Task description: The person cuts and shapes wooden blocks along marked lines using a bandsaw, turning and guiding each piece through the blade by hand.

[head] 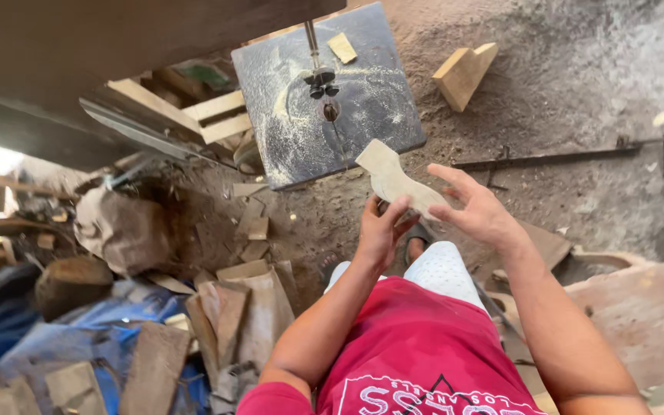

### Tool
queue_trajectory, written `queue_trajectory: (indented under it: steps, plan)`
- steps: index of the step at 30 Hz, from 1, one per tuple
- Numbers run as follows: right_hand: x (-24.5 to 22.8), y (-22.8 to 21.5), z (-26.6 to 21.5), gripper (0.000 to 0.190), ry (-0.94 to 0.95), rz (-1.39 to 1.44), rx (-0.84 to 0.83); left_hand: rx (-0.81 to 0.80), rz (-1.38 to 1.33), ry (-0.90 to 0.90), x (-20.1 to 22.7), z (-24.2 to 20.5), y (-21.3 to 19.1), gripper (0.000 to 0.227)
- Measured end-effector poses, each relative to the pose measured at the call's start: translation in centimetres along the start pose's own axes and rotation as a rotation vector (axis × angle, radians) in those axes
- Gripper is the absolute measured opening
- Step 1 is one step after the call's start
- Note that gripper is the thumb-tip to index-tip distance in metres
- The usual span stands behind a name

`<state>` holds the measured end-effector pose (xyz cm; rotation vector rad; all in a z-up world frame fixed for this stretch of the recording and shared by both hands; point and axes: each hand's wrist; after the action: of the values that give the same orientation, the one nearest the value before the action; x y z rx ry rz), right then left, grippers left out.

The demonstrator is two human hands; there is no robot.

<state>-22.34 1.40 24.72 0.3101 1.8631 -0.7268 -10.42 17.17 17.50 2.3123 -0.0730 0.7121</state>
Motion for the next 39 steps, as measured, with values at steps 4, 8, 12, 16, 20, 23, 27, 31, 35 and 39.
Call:
queue_trajectory:
  steps: [4,8,12,16,20,23,27,31,35,39]
  plan:
    - [4.0,-5.3,3.4,0.069,0.022,0.258,0.000,0.108,-0.296,0.016,-3.9,5.5,0.2,0.041]
    - [5.5,-9.2,9.0,0.078,0.035,0.301,-0.064,0.238,-0.451,0.061,-7.5,9.9,2.1,0.038]
    - [4.9,-6.8,15.2,0.087,-0.294,-0.450,-0.253,0.352,-0.465,0.204,-9.5,15.0,4.5,0.042]
    - [6.6,-2.5,22.2,0.060,-0.549,-0.918,-0.319,0.348,-0.407,0.273,-8.8,19.1,6.5,0.058]
    - [9.6,0.1,28.2,0.053,-0.627,-1.033,-0.403,0.763,-0.192,0.387,-7.5,22.7,6.7,0.059]
    - [10.8,1.4,30.0,0.054,-0.616,-0.924,-0.422,0.963,-0.146,0.410,-7.8,24.6,7.4,0.057]
    - [10.0,2.8,32.0,0.055,-0.643,-0.904,-0.447,1.014,-0.414,0.517,-6.8,26.6,8.2,0.066]
    - [9.9,3.5,33.0,0.058,-0.562,-0.980,-0.472,0.986,-0.458,0.595,-6.4,27.2,7.8,0.068]
    - [9.6,3.9,33.5,0.059,-0.612,-0.916,-0.503,1.071,-0.335,0.617,-6.1,27.4,7.7,0.066]
    - [9.2,4.4,33.8,0.058,-0.644,-0.901,-0.492,1.053,-0.383,0.596,-5.5,27.7,7.2,0.069]
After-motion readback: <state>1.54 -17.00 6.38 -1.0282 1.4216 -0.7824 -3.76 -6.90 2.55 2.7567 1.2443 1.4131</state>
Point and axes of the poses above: each hand's wrist, its own z-axis towards the middle knuckle, its own y-axis out of the palm, x = y × z, and after that the axes turned 9 degrees about x, right-handed
